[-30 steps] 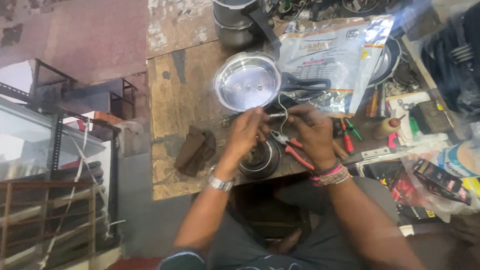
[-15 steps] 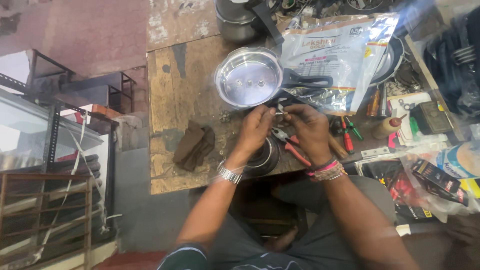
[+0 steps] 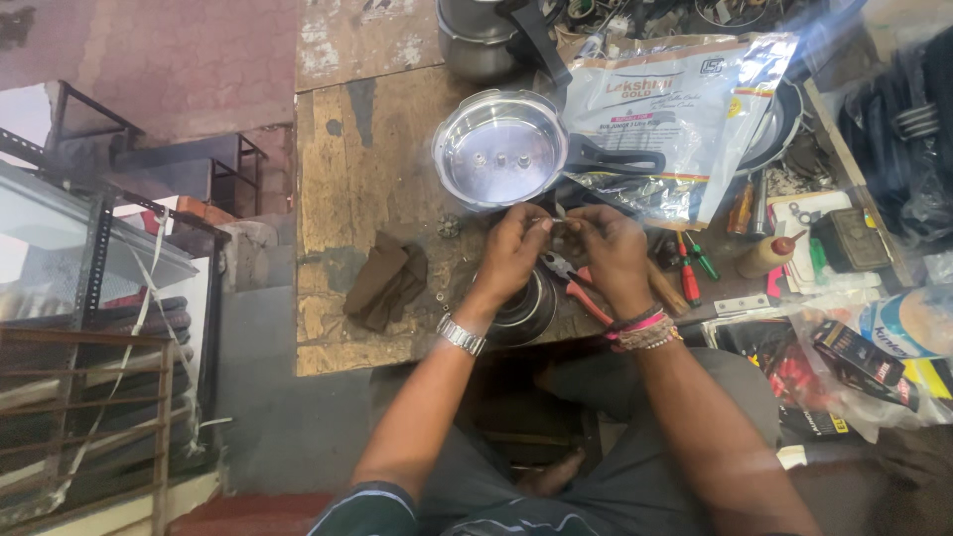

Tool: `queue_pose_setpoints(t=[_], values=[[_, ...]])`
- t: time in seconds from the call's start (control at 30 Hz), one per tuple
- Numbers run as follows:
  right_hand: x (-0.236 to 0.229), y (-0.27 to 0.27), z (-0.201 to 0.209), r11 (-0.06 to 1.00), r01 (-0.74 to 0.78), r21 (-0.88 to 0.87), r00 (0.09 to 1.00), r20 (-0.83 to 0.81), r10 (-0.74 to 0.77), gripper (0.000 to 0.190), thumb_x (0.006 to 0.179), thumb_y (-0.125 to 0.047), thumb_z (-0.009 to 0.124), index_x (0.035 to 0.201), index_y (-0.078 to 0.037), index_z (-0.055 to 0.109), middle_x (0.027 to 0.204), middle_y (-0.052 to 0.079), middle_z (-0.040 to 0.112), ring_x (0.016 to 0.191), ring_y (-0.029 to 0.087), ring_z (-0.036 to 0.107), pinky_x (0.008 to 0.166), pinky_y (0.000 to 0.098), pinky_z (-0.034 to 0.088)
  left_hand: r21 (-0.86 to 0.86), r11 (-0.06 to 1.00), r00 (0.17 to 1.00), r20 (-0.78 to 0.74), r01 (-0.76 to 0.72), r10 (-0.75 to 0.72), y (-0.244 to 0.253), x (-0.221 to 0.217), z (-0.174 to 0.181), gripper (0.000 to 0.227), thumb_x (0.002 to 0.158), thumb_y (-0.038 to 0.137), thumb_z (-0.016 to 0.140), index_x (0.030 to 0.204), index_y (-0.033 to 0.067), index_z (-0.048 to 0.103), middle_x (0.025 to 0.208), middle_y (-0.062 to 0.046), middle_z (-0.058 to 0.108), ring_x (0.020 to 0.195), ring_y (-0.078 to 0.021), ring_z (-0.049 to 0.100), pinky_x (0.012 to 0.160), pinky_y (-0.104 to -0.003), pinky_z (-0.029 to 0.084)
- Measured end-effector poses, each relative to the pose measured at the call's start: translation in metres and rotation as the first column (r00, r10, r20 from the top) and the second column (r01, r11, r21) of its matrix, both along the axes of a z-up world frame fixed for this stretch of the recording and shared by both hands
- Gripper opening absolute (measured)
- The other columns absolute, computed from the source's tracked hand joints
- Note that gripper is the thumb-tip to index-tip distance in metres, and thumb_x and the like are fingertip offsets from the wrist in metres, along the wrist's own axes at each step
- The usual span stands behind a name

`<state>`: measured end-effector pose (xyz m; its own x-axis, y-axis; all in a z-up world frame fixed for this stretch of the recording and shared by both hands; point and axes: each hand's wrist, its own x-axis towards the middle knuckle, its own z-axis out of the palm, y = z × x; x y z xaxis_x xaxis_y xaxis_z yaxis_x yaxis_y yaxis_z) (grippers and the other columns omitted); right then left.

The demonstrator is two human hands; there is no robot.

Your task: The person sits on the floor and works on a disassembled metal appliance, likely a pressure cooker. They use a screwdriver to loosen parts inside the base and pliers to remove a small metal component. The person then uses the pliers to cut a wire and manipulate a small metal piece.

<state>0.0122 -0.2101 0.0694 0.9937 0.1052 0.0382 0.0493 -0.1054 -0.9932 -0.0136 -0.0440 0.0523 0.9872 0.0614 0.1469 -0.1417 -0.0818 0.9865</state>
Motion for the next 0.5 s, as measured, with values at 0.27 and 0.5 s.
queue_pose_setpoints(t=[0.27,0.5], values=[[0.002,-0.007,-0.008,0.997,0.009,0.076,0.997,0.073,-0.015,0.013,0.097,-0.006,0.068,0.104,0.005,0.071,0.085,0.004,0.073,0.068,0.007,0.067,0.06,0.0223,0.055,-0.063,0.997,0.974,-0.225,-0.042,0.027,0.002,0.01,0.009,0.031,0.104,0.034,0.057,0.095,0.005,0.061,0.073,-0.001,0.061,0.061,-0.0079,0.059,0.055,-0.026,0.048],[0.005,-0.012,-0.01,0.996,-0.016,0.088,0.999,0.051,0.012,0.012,0.097,-0.006,0.068,0.103,0.005,0.071,0.084,0.004,0.073,0.067,0.008,0.065,0.061,0.0231,0.054,0.1,0.995,0.999,-0.035,0.01,-0.007,-0.006,0.009,-0.007,0.03,0.107,0.031,0.059,0.092,0.0049,0.062,0.071,0.001,0.056,0.066,-0.0059,0.049,0.057,-0.026,0.043]])
